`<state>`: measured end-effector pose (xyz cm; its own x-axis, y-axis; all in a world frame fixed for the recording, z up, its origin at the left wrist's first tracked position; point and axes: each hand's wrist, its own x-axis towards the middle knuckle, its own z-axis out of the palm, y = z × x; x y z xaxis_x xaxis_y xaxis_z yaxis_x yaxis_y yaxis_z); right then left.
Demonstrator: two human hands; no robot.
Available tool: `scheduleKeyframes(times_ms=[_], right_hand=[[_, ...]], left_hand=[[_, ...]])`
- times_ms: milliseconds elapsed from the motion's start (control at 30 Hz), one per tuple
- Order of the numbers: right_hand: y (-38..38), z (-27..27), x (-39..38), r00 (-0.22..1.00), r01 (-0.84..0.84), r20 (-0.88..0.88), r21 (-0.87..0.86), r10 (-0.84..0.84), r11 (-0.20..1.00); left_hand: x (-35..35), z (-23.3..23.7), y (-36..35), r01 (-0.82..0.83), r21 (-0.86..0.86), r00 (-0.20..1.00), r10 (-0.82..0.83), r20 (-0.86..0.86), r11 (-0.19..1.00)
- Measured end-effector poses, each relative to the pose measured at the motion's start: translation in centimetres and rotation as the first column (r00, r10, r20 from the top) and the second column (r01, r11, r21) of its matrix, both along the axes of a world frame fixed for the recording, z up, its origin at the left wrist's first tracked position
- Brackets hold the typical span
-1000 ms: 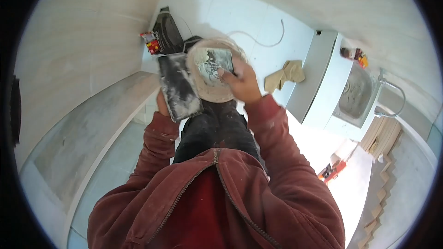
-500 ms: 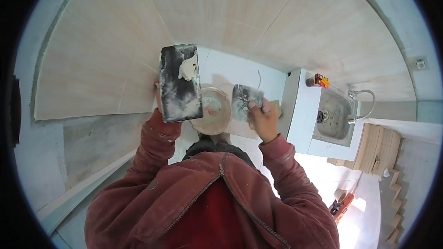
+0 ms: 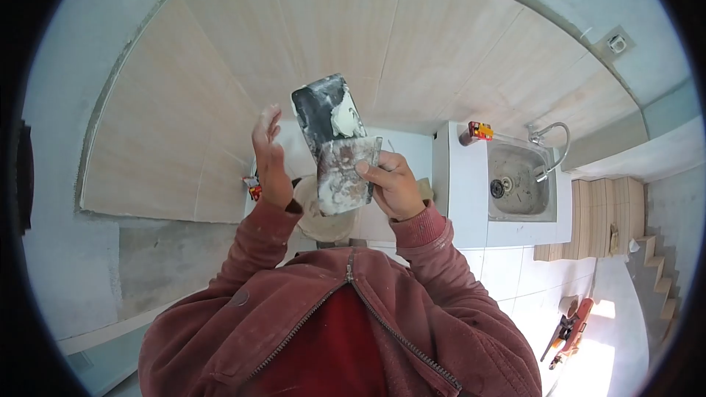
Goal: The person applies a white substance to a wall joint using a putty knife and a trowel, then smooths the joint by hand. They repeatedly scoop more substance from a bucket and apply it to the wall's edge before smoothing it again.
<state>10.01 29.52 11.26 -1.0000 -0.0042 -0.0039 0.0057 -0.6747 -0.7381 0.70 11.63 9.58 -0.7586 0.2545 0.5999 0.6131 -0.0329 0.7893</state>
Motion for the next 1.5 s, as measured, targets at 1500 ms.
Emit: scheduleKeyframes(times_ms=[1500], right_hand=[[6.5,-1.4,18.3,0.700,0.489,0.374,0.369,-0.608,0.790]], left_hand=[[-35.4,12.6,-9.7,-0.595,-0.625,0.693,0.716,-0.080,0.505]])
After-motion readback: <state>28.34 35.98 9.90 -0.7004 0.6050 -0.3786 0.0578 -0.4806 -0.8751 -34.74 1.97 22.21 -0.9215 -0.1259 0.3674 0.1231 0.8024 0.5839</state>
